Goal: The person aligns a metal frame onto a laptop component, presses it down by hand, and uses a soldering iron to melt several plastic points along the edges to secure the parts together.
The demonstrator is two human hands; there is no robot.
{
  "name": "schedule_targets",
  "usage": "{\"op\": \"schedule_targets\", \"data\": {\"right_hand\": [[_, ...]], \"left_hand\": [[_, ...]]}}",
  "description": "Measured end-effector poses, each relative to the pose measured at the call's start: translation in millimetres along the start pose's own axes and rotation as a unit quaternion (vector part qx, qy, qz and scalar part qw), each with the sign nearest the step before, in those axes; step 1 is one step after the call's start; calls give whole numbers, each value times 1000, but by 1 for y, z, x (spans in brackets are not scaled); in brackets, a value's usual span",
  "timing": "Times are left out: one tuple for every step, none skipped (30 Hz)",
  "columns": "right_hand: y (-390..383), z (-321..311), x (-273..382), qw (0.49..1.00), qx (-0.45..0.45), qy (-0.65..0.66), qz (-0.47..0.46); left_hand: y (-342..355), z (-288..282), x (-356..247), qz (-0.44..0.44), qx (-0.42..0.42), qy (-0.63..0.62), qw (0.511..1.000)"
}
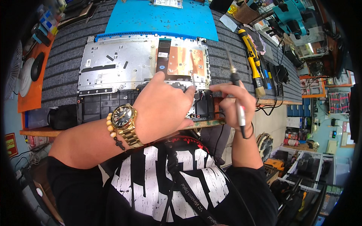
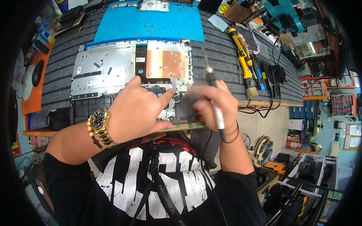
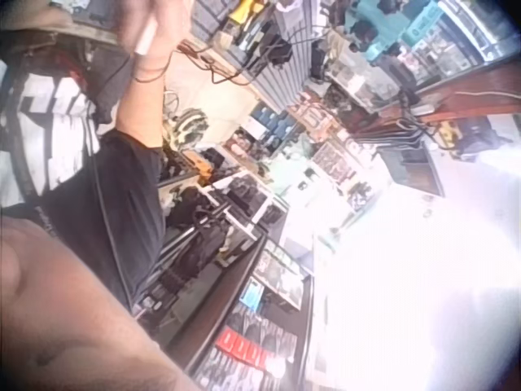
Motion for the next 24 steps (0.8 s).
{"op": "schedule_targets", "data": {"right_hand": [[4, 3, 7, 996, 29, -64, -49], [7, 7, 11, 985, 60, -133, -88], [10, 13, 13, 983, 75, -141, -93], [12, 15, 15, 981, 85, -146, -99], [12, 15, 17, 979, 98, -152, -97], [12, 15, 18, 976, 111, -161, -96], [14, 17, 18, 978, 104, -147, -110], [15, 18, 16, 977, 114, -151, -103], [16, 20, 14, 975, 122, -156, -96], [15, 21, 11, 974, 132, -164, -88], [15, 19, 9, 976, 131, -146, -92], [15, 18, 8, 978, 131, -130, -97], [14, 16, 6, 981, 130, -111, -92], [14, 10, 4, 990, 79, -82, -78], [14, 5, 2, 997, 27, -50, -57], [15, -2, 1, 998, -16, -17, -65], [17, -11, -4, 996, -81, 18, -19], [21, -22, -7, 989, -139, 50, -3], [27, -31, -12, 984, -152, 83, 32], [33, -40, -17, 976, -173, 110, 71], [38, -46, -22, 965, -188, 144, 114], [44, -50, -23, 961, -175, 183, 109], [51, -54, -24, 956, -164, 220, 106], [56, -57, -26, 946, -165, 254, 113]], "left_hand": [[0, 0, 0, 1, -8, -5, 1000], [0, 1, 1, 2, -13, -9, 1000], [0, 2, 2, 1, -9, -11, 1000], [-1, 2, 2, 2, -18, -12, 1000], [-1, 3, 2, 2, -18, -12, 1000], [-1, 3, 2, 4, -21, -8, 1000], [-1, 3, 2, 3, -22, -12, 1000], [-2, 4, 3, 4, -25, -13, 1000], [-2, 4, 3, 6, -28, -13, 999], [-2, 4, 2, 6, -26, -16, 1000], [-2, 4, 2, 5, -25, -17, 1000], [-2, 4, 3, 5, -24, -18, 1000], [-2, 3, 2, 7, -27, -13, 1000], [-1, 3, 2, 10, -32, -9, 999], [-2, 2, 3, 10, -38, -4, 999], [-2, 2, 3, 9, -38, -3, 999], [-3, 3, 2, 8, -38, -3, 999], [-3, 3, 2, 9, -37, -2, 999], [-3, 3, 2, 9, -33, -6, 999], [-3, 3, 2, 9, -29, -10, 999], [-2, 3, 3, 12, -25, -10, 1000], [-2, 2, 3, 12, -26, -13, 1000], [-2, 2, 3, 13, -28, -12, 999], [-1, 2, 2, 14, -23, -10, 1000]]}}
Point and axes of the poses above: each hand's wrist, its own y-axis towards the middle knuckle, its own z-axis out of the palm, x = y × z, the point moved 5 cm from there along y, towards the middle knuckle, and after that the axes turned 14 degrees about z, right-handed, at the moved point
